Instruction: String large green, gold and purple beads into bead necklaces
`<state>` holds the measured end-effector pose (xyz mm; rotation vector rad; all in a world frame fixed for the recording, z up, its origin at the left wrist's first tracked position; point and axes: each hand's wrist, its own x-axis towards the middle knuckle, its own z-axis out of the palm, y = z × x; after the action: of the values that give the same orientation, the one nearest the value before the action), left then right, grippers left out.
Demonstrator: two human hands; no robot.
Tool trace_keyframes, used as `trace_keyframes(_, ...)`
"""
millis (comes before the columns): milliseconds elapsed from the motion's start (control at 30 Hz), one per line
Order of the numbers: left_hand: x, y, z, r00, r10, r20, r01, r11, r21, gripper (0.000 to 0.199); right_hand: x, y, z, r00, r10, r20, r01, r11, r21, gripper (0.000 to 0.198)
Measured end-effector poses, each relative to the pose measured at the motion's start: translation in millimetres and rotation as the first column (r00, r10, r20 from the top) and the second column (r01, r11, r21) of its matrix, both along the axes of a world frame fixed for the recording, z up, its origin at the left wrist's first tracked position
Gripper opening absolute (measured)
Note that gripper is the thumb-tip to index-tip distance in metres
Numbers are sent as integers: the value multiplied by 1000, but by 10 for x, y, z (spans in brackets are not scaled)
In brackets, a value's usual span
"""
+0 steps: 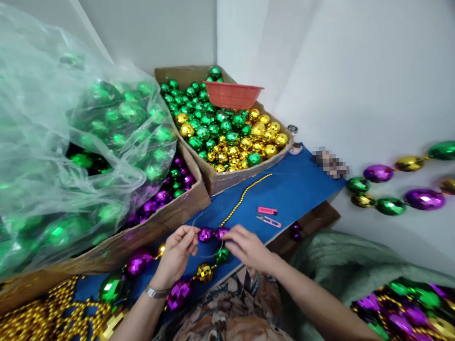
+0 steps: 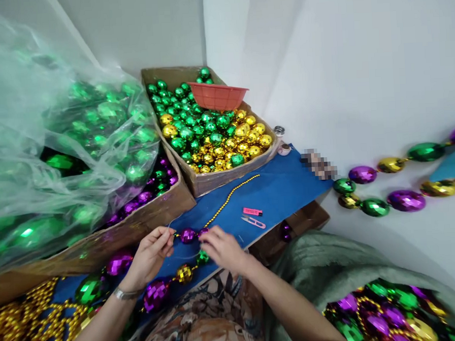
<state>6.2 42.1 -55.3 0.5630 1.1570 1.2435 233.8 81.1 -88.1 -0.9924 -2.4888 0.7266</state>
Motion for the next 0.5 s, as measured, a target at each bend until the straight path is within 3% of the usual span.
trace_keyframes(67,17,-12,-12,1000,-8,-30,7,1000,-25,28,205,364,-3,958,-216,187,218,976,12,29)
trace_keyframes(100,24,-18,-24,999,-20,-43,19,999,-37,28,327,551,-22,880,-322,350,334,942,28,31)
trace_keyframes(167,39,-31,-58,997,-50,-65,46,997,-56,31,573,887,-85,786,-415,458,442,896,53,33)
trace_keyframes(333,60,-76,-123,991,-75,-111,61,991,-119,35,943,1343,-293,661,-456,595,534,844,54,22)
trace_keyframes(500,56,-114,-107,991,-32,-131,4,977,-215,41,1070,1565,-408,604,-482,635,609,793,22,32)
